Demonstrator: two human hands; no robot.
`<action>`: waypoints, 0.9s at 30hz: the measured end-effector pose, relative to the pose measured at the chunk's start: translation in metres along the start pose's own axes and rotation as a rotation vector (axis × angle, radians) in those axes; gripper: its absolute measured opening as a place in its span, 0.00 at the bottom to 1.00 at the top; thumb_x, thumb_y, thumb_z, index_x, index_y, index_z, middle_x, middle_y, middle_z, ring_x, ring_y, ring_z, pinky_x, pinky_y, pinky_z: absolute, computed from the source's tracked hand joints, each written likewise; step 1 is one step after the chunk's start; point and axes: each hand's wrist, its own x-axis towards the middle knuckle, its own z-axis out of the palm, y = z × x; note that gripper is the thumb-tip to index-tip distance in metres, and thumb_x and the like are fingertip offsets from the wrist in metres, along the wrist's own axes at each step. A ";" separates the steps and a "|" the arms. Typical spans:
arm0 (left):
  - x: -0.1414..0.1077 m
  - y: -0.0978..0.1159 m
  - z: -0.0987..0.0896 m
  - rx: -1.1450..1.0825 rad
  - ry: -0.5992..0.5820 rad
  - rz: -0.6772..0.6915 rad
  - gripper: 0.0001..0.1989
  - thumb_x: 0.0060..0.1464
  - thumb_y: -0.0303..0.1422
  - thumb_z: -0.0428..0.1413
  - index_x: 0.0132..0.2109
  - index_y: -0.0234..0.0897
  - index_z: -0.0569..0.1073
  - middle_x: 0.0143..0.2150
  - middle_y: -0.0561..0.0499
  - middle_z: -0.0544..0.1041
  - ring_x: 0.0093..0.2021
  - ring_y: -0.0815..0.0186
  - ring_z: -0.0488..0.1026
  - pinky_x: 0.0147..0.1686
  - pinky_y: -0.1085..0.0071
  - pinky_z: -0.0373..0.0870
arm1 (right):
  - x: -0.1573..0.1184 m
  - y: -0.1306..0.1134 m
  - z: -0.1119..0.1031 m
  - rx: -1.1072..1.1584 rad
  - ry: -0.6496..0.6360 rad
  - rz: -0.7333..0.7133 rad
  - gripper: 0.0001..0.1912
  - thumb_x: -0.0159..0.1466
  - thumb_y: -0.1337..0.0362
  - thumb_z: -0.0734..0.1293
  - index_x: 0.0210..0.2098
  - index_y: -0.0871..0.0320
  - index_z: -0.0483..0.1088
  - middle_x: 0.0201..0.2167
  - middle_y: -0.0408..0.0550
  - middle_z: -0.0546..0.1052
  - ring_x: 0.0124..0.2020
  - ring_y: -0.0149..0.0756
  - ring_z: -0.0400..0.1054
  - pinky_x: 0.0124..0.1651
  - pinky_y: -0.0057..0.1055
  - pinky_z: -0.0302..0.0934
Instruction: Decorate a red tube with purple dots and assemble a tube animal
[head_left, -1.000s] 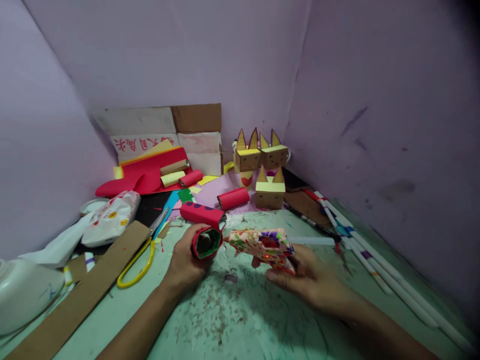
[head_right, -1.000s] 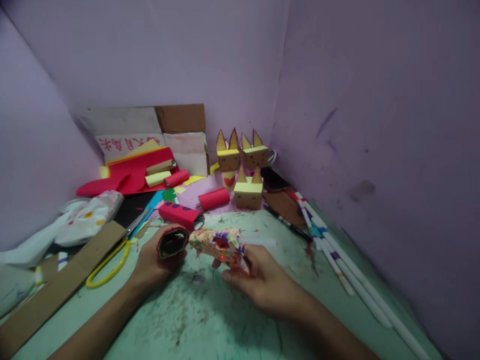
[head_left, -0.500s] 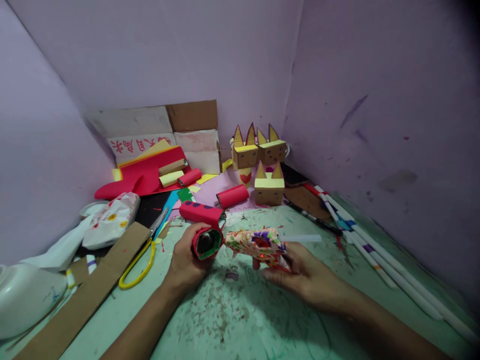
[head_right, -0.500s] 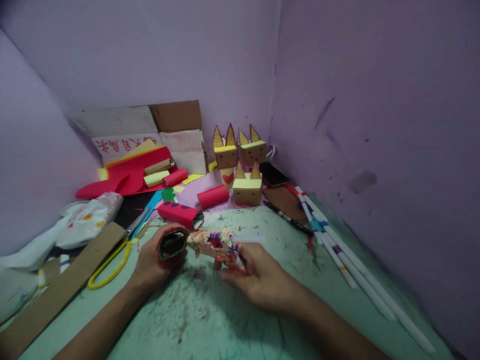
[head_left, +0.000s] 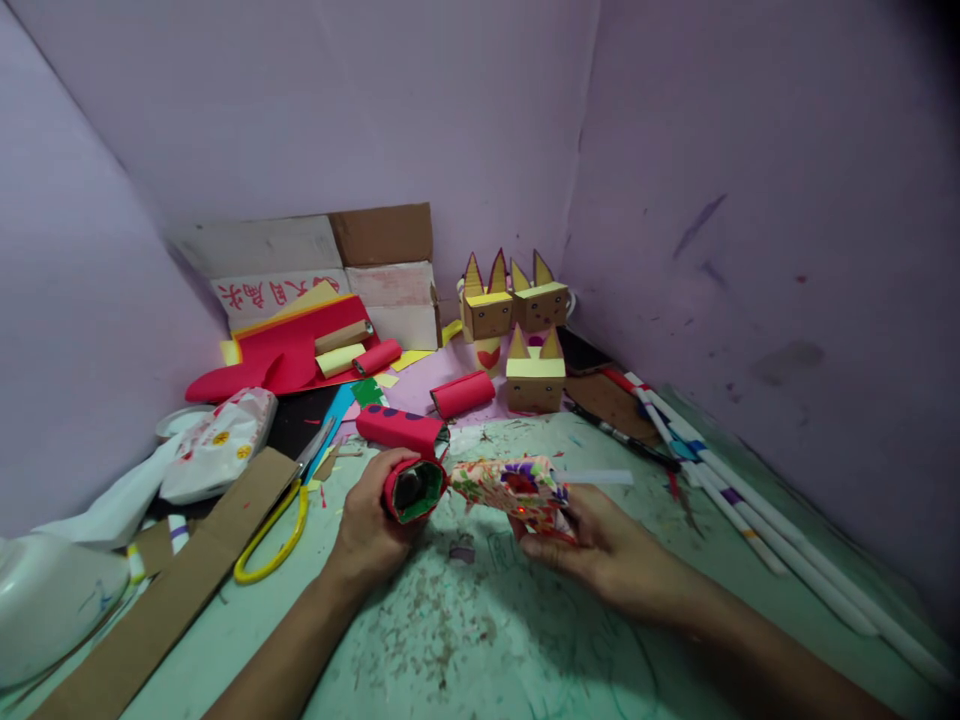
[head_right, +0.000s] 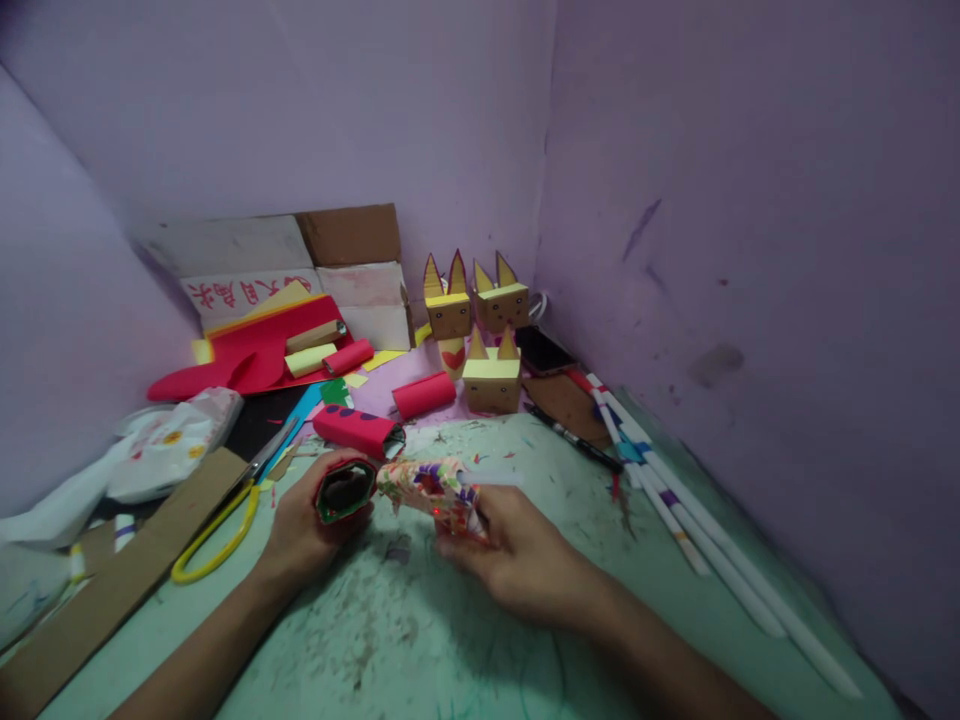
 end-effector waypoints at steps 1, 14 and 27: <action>0.000 0.000 0.000 0.002 -0.004 0.001 0.18 0.44 0.31 0.60 0.45 0.37 0.72 0.43 0.45 0.79 0.43 0.58 0.76 0.45 0.62 0.73 | 0.000 0.000 0.000 -0.001 0.012 -0.004 0.11 0.55 0.56 0.71 0.28 0.56 0.68 0.27 0.43 0.70 0.31 0.36 0.64 0.35 0.30 0.62; 0.001 0.002 -0.001 0.006 -0.013 0.033 0.17 0.44 0.31 0.59 0.45 0.37 0.72 0.44 0.44 0.79 0.43 0.56 0.77 0.44 0.61 0.74 | 0.002 0.003 0.001 -0.007 0.037 -0.030 0.08 0.55 0.59 0.70 0.29 0.56 0.69 0.27 0.44 0.73 0.34 0.39 0.67 0.37 0.33 0.66; 0.000 -0.002 0.000 0.039 -0.006 0.052 0.17 0.46 0.31 0.59 0.46 0.35 0.72 0.43 0.42 0.79 0.43 0.56 0.77 0.45 0.60 0.74 | 0.001 0.001 0.001 -0.042 0.032 -0.014 0.07 0.55 0.62 0.69 0.27 0.56 0.66 0.25 0.42 0.67 0.29 0.35 0.62 0.33 0.29 0.60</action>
